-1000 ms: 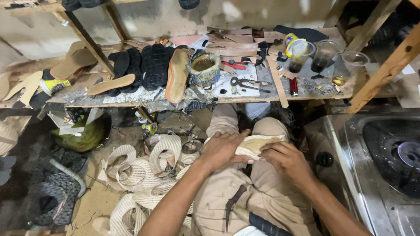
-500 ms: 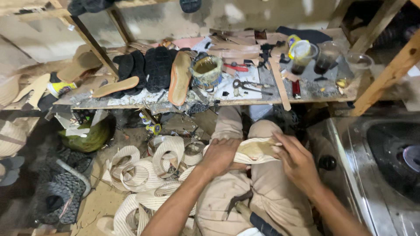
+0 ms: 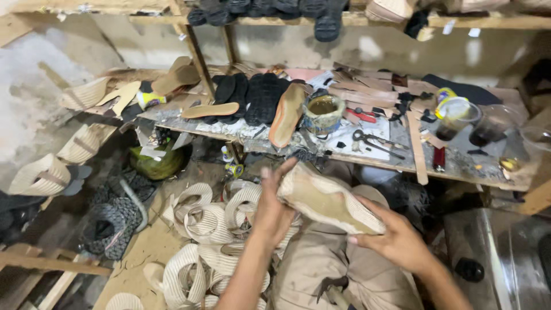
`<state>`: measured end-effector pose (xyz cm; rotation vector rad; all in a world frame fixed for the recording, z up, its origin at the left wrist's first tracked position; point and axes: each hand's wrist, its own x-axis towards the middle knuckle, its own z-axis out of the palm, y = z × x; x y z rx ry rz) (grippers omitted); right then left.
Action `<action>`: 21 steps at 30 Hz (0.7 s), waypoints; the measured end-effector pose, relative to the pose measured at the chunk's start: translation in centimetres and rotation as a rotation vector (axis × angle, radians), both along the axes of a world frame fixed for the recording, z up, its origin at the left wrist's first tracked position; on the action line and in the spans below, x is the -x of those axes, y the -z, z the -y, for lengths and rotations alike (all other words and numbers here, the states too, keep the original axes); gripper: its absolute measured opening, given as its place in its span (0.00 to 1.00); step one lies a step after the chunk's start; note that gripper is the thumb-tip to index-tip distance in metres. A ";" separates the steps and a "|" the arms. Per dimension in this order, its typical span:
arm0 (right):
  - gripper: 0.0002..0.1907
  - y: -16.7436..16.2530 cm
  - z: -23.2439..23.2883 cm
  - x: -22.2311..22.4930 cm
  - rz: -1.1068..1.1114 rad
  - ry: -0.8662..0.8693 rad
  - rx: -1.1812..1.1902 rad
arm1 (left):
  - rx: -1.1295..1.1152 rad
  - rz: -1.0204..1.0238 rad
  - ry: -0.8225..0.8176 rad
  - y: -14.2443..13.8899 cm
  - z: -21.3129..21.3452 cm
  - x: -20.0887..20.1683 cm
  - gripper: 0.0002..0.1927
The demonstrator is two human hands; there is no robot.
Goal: The person sits on the floor and works on woven shoe uppers on their lap, pulling and pressing the upper material over the insole and trimming excess material with a knife. They occasionally reach to the workbench for tools and set finished uppers aside.
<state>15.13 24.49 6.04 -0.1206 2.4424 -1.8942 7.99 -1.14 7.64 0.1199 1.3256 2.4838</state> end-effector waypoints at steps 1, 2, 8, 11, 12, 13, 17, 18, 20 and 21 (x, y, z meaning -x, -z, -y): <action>0.44 -0.5 -1.2 1.1 -0.045 -0.038 -0.114 | -0.136 0.013 0.062 0.0 1.3 0.5 0.41; 0.43 -0.9 -2.3 2.2 -0.088 -0.074 -0.224 | -0.072 -0.002 0.103 0.3 2.3 0.6 0.37; 0.45 0.4 -0.5 4.7 -0.513 -0.125 -0.904 | 0.785 -0.402 0.245 4.1 2.7 -3.7 0.33; 0.42 2.6 2.1 2.6 -0.655 -0.108 -0.751 | 0.965 -0.587 0.149 5.2 1.4 -5.0 0.33; 0.40 3.0 2.5 2.4 -0.711 -0.117 -0.638 | 0.946 -0.605 0.123 5.1 1.2 -4.8 0.33; 0.36 3.3 2.7 2.2 -0.676 -0.077 -0.633 | 0.927 -0.617 0.105 4.9 0.9 -4.7 0.33; 0.23 3.0 2.0 2.4 -0.627 -0.043 -0.628 | 1.024 -0.567 0.137 3.2 -0.3 -4.4 0.31; 0.22 2.8 1.8 2.7 -0.676 -0.069 -0.642 | 1.035 -0.635 0.116 2.8 -1.0 -4.5 0.31; 0.20 2.6 1.5 2.8 -0.761 -0.061 -0.713 | 1.054 -0.643 0.099 2.0 -1.7 -4.8 0.31; 0.19 2.5 1.5 2.9 -0.792 -0.066 -0.746 | 1.063 -0.582 0.102 1.8 -1.8 -4.9 0.30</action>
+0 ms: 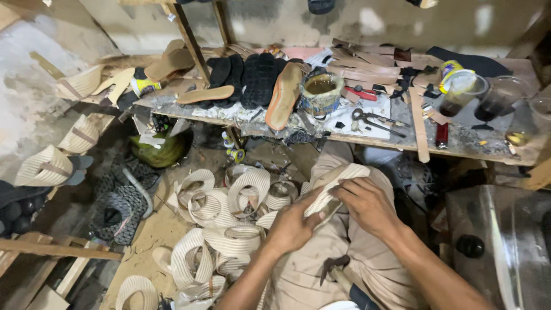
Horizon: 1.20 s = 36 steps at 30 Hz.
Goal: The person sits on the floor and works on woven shoe uppers on their lap, pulling and pressing the upper material over the insole and trimming excess material with a knife. They occasionally reach to the workbench for tools and set finished uppers aside.
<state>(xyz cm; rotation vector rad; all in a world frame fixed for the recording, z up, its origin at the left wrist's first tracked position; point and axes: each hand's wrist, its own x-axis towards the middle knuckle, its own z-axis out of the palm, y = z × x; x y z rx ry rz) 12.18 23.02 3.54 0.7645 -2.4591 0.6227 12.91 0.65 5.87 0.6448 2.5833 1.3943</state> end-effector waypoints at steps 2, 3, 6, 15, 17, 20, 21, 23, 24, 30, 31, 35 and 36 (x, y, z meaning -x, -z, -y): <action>0.19 -0.4 -0.2 0.5 -0.044 -0.062 -0.001 | 0.013 0.048 -0.041 -0.1 0.1 0.1 0.30; 0.19 -0.8 -0.4 1.3 -0.075 -0.096 -0.001 | 0.018 0.052 -0.058 0.0 0.3 0.1 0.31; 0.20 -2.9 -1.9 5.1 -0.118 -0.103 0.092 | -0.196 0.103 -0.137 1.3 1.0 0.5 0.29; 0.20 -7.2 -5.6 14.1 0.092 0.612 -0.227 | -0.379 0.160 -0.073 6.0 1.9 1.6 0.34; 0.18 -7.1 -6.0 14.3 0.094 0.579 -0.158 | -0.483 0.241 -0.093 6.3 2.0 1.4 0.35; 0.15 -6.3 -7.0 13.9 0.179 0.576 0.011 | -0.605 0.405 -0.182 6.2 1.7 0.7 0.35; 0.15 -5.9 -7.5 13.5 0.207 0.608 0.084 | -0.571 0.409 -0.197 6.1 1.4 0.5 0.35; 0.15 -4.7 -8.2 12.1 0.262 0.586 0.383 | -0.526 0.414 -0.205 5.7 1.0 0.2 0.34; 0.16 -4.0 -8.3 11.1 0.293 0.523 0.601 | -0.520 0.419 -0.207 5.5 0.8 0.1 0.34; 0.13 -3.8 -7.0 4.6 0.504 0.189 1.095 | -0.333 0.169 -0.151 4.3 -0.1 0.5 0.33; 0.12 -4.4 -6.3 3.6 0.517 0.149 1.190 | -0.361 0.171 -0.132 4.3 -0.2 0.5 0.33; 0.10 -6.3 -2.6 -1.1 0.733 -0.184 1.522 | -0.275 0.106 -0.107 4.4 -0.5 -0.8 0.33; 0.10 -6.3 -1.6 -2.1 0.742 -0.291 1.548 | -0.248 0.090 -0.152 4.5 -0.6 -1.2 0.33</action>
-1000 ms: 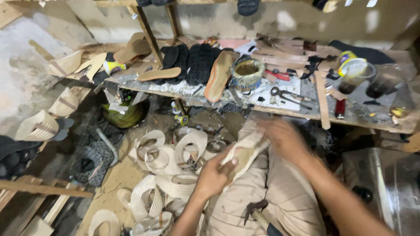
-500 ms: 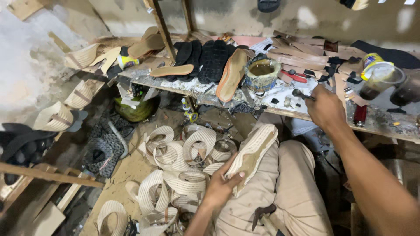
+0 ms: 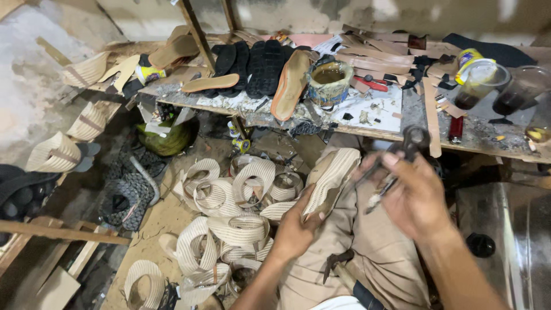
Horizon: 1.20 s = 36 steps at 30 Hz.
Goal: The person sits on the floor and works on woven shoe uppers on their lap, pulling and pressing the upper material over the insole and trimming excess material with a knife. They occasionally reach to the workbench for tools and set finished uppers aside.
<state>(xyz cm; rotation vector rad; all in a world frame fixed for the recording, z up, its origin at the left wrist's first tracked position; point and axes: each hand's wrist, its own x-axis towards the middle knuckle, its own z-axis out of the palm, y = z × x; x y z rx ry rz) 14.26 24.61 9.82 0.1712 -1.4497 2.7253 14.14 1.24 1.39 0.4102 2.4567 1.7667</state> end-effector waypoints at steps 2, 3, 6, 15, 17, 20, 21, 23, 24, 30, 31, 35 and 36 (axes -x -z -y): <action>0.16 0.8 2.0 -2.0 -0.109 -0.158 -0.227 | 0.025 -0.067 -0.058 0.0 -0.1 -0.8 0.31; 0.20 1.4 2.8 -2.8 -0.104 -0.226 -0.495 | 0.019 -0.131 -0.066 -0.1 -0.1 -1.1 0.31; 0.20 3.3 3.2 -3.5 -0.046 -0.377 -1.351 | 0.009 -0.135 -0.112 -0.7 -0.3 -1.8 0.30; 0.24 3.9 3.3 -3.4 -0.112 -0.154 -1.939 | 0.159 -0.264 -0.086 -2.4 -1.6 -3.7 0.29; 0.22 3.5 4.4 -3.6 -0.188 -0.110 -2.132 | 0.170 -0.364 -0.079 -2.2 -1.8 -3.4 0.29; 0.19 3.5 5.4 -3.9 -0.117 -0.204 -2.224 | 0.179 -0.294 -0.080 -1.6 -1.7 -2.9 0.29; 0.22 3.7 5.3 -3.8 -0.091 -0.216 -2.152 | 0.164 -0.231 -0.091 -1.3 -1.6 -2.6 0.29; 0.22 4.3 4.9 -3.4 -0.096 -0.188 -2.045 | 0.085 -0.141 -0.080 -0.8 -1.2 -2.0 0.30; 0.19 4.7 4.7 -3.2 -0.122 -0.152 -2.005 | 0.025 -0.112 -0.054 -0.6 -0.8 -1.6 0.30; 0.15 7.8 5.1 -3.4 -0.252 0.013 -2.039 | -0.097 0.025 0.230 0.3 1.4 1.5 0.35; 0.13 8.2 5.5 -3.6 -0.256 0.027 -2.092 | -0.112 0.066 0.306 0.4 1.5 2.0 0.35; 0.12 9.1 6.4 -4.3 -0.365 0.215 -2.203 | -0.114 0.081 0.127 0.8 0.3 2.7 0.24; 0.12 9.1 6.3 -4.2 -0.388 0.231 -2.234 | -0.082 0.065 0.106 0.8 -0.1 2.6 0.24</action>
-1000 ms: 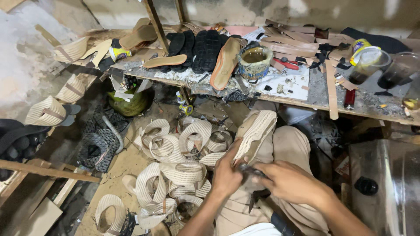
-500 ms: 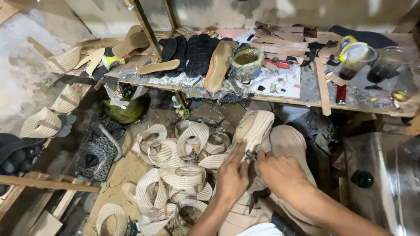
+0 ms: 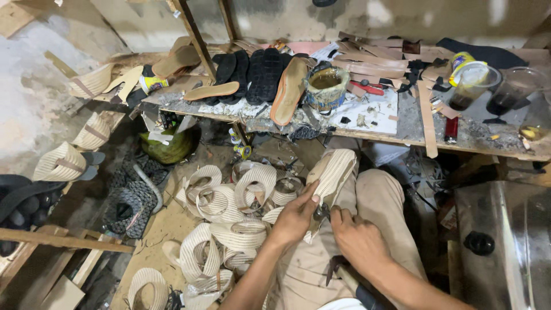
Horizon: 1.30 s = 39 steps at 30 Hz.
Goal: The person sits on the floor and works on woven shoe uppers on their lap, pulling and pressing the upper material over the insole and trimming excess material with a knife. They occasionally reach to the workbench for tools and set finished uppers aside.
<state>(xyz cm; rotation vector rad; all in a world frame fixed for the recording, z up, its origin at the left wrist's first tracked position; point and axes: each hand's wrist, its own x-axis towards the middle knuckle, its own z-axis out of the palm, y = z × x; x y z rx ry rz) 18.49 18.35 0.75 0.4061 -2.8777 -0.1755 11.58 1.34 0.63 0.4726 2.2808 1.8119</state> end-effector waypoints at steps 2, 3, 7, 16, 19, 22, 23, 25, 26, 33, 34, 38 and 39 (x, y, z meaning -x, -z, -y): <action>0.13 -0.4 -0.7 0.2 -0.016 -0.017 -0.021 | 0.077 -0.061 -0.053 -0.3 -0.7 -0.8 0.24; 0.13 -0.8 -1.2 0.4 -0.018 -0.032 -0.012 | 0.120 -0.110 -0.086 -0.5 -1.1 -1.3 0.24; 0.15 -2.8 -3.1 1.8 0.523 0.126 0.381 | 0.306 -0.261 -0.138 -1.6 -1.9 -2.5 0.27; 0.18 -5.5 -2.7 1.8 0.606 0.138 0.318 | 0.333 -0.215 -0.002 -2.3 -1.3 -2.0 0.33; 0.17 -5.4 -2.5 2.1 0.500 0.053 0.460 | 0.114 -0.035 0.176 -2.4 0.2 0.1 0.31; 0.16 -4.8 -2.6 2.6 0.519 0.001 0.467 | 0.106 0.154 0.125 -2.1 0.4 1.7 0.29; 0.18 -4.6 -2.8 2.7 0.496 -0.016 0.482 | 0.106 0.099 0.125 -2.0 0.2 1.9 0.29; 0.20 -4.1 -3.1 2.8 0.451 -0.054 0.502 | 0.098 -0.011 0.117 -1.4 -0.3 1.9 0.28; 0.18 -3.8 -3.3 2.9 0.427 -0.027 0.420 | 0.177 -0.072 0.080 -1.0 -0.5 1.7 0.28; 0.17 -3.6 -3.5 4.8 0.515 -0.003 0.475 | 0.459 -0.227 0.033 1.0 -1.1 1.2 0.34; 0.18 -3.7 -3.4 5.1 0.493 -0.005 0.465 | 0.472 -0.215 0.058 1.0 -1.0 1.6 0.35; 0.22 -3.9 -3.4 5.4 0.535 0.021 0.374 | 0.296 -0.083 0.204 0.7 0.1 3.8 0.37; 0.22 -3.7 -3.4 5.1 0.521 0.012 0.383 | 0.222 0.008 0.233 0.6 0.3 4.6 0.33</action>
